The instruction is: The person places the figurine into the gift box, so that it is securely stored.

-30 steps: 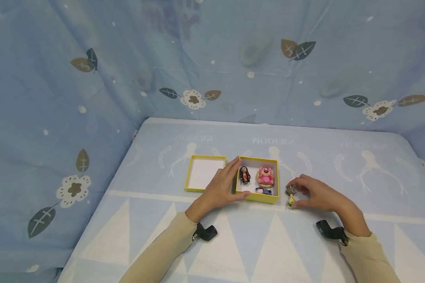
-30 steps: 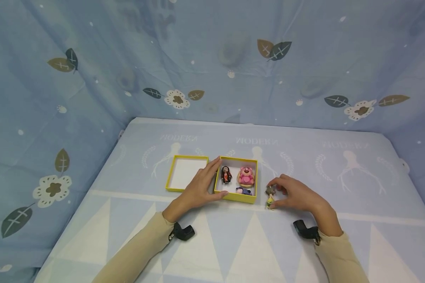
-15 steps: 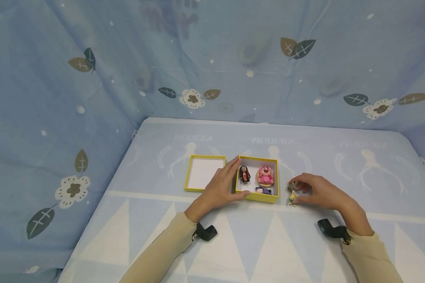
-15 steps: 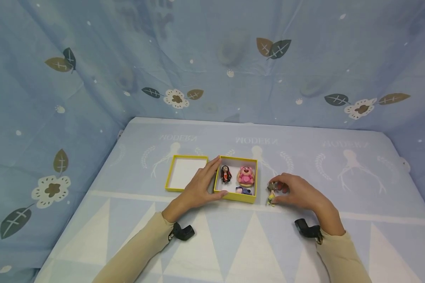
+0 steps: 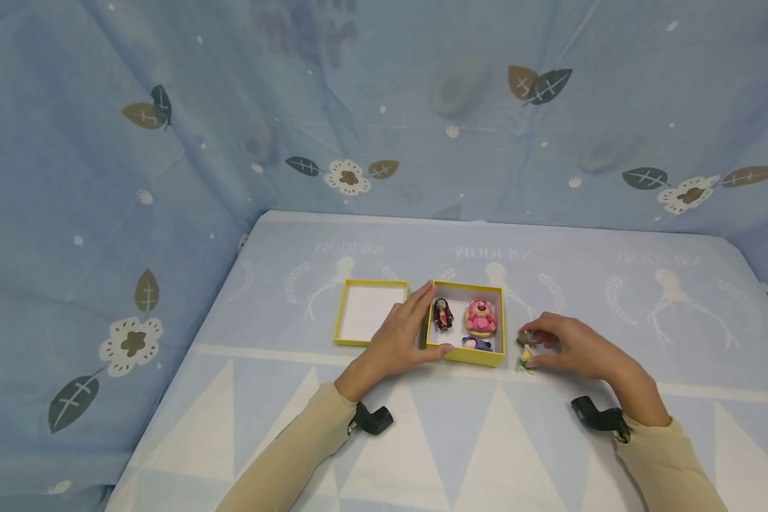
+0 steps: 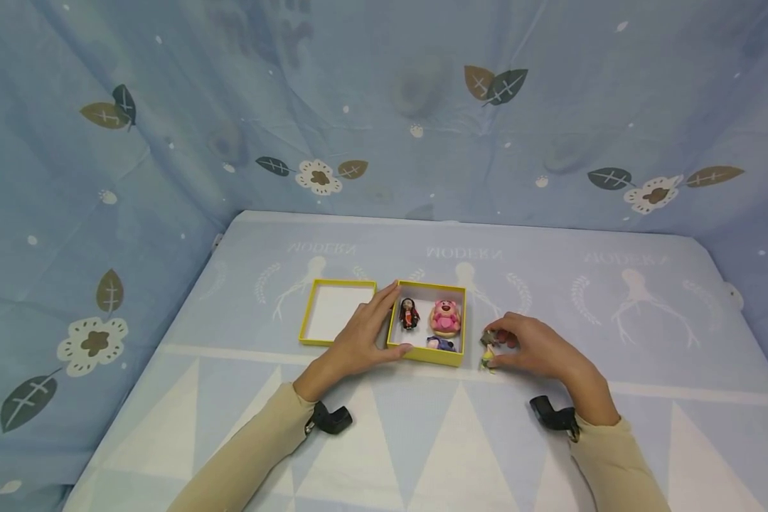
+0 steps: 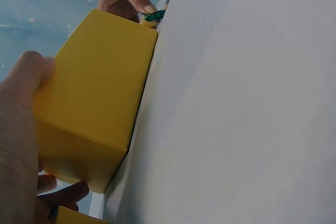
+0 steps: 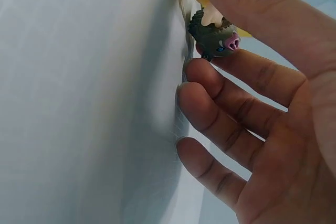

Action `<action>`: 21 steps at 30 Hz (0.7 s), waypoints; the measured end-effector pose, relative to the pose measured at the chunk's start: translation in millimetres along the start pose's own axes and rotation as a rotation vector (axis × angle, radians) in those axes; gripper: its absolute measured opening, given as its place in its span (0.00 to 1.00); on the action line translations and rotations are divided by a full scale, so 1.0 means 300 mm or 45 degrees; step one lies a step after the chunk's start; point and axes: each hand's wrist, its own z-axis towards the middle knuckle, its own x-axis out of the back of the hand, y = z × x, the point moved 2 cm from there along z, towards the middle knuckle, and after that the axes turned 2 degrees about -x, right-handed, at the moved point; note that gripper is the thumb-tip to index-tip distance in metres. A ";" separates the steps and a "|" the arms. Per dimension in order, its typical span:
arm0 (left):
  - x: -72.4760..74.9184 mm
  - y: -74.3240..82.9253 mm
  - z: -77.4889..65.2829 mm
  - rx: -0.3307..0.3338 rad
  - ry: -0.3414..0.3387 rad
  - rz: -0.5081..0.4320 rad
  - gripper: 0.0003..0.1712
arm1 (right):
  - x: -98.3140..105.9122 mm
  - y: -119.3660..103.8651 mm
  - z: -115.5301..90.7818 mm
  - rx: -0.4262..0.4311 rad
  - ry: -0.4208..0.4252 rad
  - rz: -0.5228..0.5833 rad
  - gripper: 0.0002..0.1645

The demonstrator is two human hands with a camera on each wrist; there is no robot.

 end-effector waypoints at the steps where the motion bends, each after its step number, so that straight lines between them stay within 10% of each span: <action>1: 0.001 0.000 0.000 0.001 -0.001 -0.001 0.59 | -0.001 -0.001 0.001 -0.003 0.000 0.002 0.31; 21: 0.010 0.003 0.001 -0.008 -0.005 -0.006 0.59 | 0.043 -0.008 -0.025 0.032 0.129 0.008 0.29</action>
